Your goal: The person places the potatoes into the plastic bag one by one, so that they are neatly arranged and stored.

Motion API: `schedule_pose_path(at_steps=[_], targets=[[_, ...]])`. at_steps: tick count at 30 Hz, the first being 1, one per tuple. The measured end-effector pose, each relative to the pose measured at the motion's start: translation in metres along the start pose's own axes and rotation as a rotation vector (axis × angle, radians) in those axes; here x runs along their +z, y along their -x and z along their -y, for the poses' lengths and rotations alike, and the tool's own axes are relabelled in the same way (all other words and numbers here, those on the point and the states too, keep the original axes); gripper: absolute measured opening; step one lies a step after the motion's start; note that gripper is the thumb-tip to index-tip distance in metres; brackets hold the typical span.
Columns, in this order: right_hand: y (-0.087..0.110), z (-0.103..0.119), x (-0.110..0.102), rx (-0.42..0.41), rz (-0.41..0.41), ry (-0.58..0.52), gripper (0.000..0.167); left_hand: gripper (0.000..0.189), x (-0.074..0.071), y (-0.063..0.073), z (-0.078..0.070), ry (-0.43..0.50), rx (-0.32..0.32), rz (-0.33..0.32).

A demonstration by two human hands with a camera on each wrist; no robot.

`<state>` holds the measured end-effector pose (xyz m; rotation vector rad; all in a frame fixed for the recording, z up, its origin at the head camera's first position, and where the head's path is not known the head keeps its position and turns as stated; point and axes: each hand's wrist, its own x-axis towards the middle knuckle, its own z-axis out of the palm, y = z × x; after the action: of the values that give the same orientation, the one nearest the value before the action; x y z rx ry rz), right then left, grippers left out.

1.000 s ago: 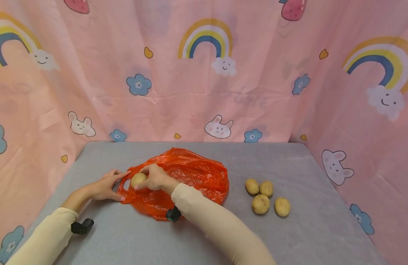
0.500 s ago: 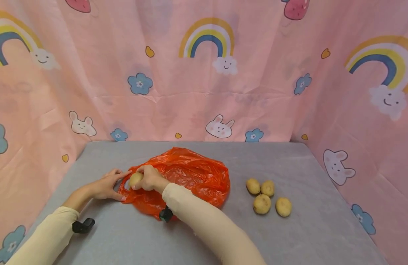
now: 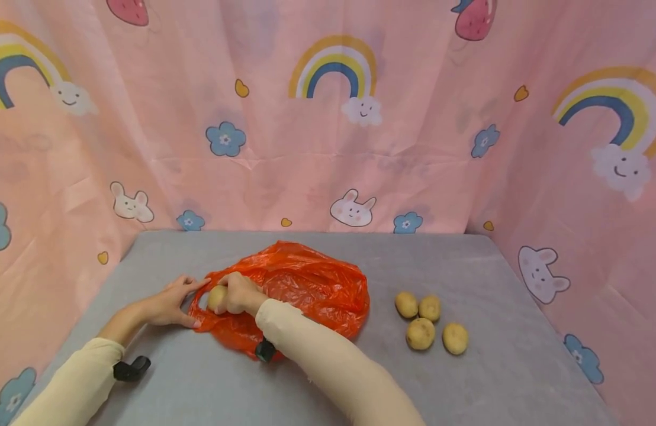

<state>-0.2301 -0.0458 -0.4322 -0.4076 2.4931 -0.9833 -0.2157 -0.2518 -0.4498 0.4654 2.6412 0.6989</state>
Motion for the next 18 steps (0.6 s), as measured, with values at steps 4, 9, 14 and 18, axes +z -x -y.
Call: schedule_pose_path(at_steps=[4,9,14,18], targets=[[-0.0010,-0.0008,0.0007,0.006,0.008,-0.038,0.061,0.099,-0.0002,0.0005,0.0006,-0.005,0.003,-0.001],[-0.0048,-0.0054,0.0025,0.014,0.010,-0.118,0.061,0.099,-0.0005,-0.0004,0.0016,-0.014,0.005,-0.001],[-0.0060,-0.0089,0.0028,0.001,0.007,-0.140,0.059,0.099,-0.0001,-0.0018,0.0025,-0.024,0.014,-0.005],[-0.0045,-0.0095,0.0030,-0.023,0.003,-0.126,0.059,0.100,0.0005,-0.0013,0.0032,-0.020,0.009,-0.008]])
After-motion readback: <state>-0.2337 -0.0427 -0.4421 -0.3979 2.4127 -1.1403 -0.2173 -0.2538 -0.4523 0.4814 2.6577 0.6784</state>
